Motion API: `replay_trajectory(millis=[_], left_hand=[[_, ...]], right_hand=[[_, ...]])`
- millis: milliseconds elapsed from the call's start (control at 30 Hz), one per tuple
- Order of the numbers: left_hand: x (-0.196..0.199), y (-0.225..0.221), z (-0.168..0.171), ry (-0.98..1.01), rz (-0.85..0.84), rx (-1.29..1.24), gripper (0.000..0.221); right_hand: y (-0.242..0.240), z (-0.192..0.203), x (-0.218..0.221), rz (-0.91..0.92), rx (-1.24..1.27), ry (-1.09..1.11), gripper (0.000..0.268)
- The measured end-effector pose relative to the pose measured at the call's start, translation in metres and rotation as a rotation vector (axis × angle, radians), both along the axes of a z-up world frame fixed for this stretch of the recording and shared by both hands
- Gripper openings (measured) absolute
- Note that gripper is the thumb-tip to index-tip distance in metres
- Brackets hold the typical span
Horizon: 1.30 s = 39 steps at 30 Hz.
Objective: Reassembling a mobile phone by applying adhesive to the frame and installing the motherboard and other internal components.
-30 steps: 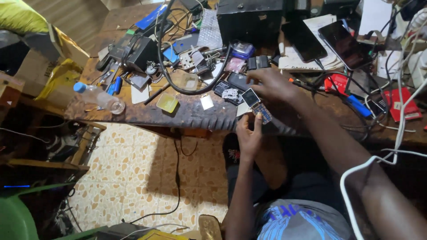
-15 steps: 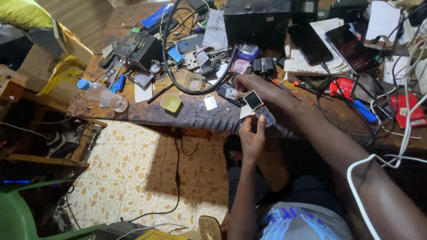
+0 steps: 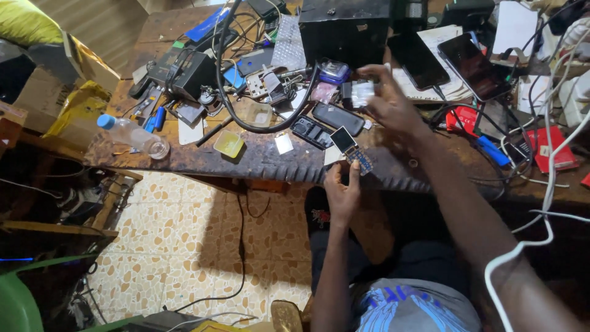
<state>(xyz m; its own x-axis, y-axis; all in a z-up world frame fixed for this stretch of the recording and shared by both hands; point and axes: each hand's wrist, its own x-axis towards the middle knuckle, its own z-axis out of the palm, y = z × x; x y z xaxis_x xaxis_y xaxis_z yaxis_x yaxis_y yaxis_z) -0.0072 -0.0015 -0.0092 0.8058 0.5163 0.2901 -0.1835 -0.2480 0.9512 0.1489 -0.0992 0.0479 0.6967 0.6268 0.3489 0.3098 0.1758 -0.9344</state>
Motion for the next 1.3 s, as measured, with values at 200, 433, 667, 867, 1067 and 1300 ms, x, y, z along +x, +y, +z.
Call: replay_trajectory(millis=[200, 433, 667, 867, 1067, 1300], left_hand=[[0.001, -0.001, -0.004, 0.020, -0.018, 0.110, 0.019], [0.002, -0.002, -0.002, -0.001, -0.030, 0.128, 0.020], [-0.001, -0.001, -0.002, 0.009, -0.015, 0.112, 0.021], [-0.002, 0.000, 0.001, 0.004, -0.038, 0.106, 0.021], [-0.002, 0.001, -0.004, 0.013, -0.027, 0.098, 0.022], [-0.002, -0.001, 0.006, 0.011, -0.028, 0.072, 0.023]], right_hand=[[-0.030, -0.024, -0.028, -0.256, -0.021, 0.251, 0.016], [-0.006, -0.022, -0.040, -0.124, -0.127, 0.131, 0.016], [0.001, 0.021, -0.061, -0.073, -0.053, 0.145, 0.012], [-0.003, 0.024, -0.062, -0.062, -0.096, 0.090, 0.012], [-0.004, 0.035, -0.070, -0.030, -0.117, 0.129, 0.032], [-0.020, 0.023, -0.060, -0.330, -0.193, -0.143, 0.015]])
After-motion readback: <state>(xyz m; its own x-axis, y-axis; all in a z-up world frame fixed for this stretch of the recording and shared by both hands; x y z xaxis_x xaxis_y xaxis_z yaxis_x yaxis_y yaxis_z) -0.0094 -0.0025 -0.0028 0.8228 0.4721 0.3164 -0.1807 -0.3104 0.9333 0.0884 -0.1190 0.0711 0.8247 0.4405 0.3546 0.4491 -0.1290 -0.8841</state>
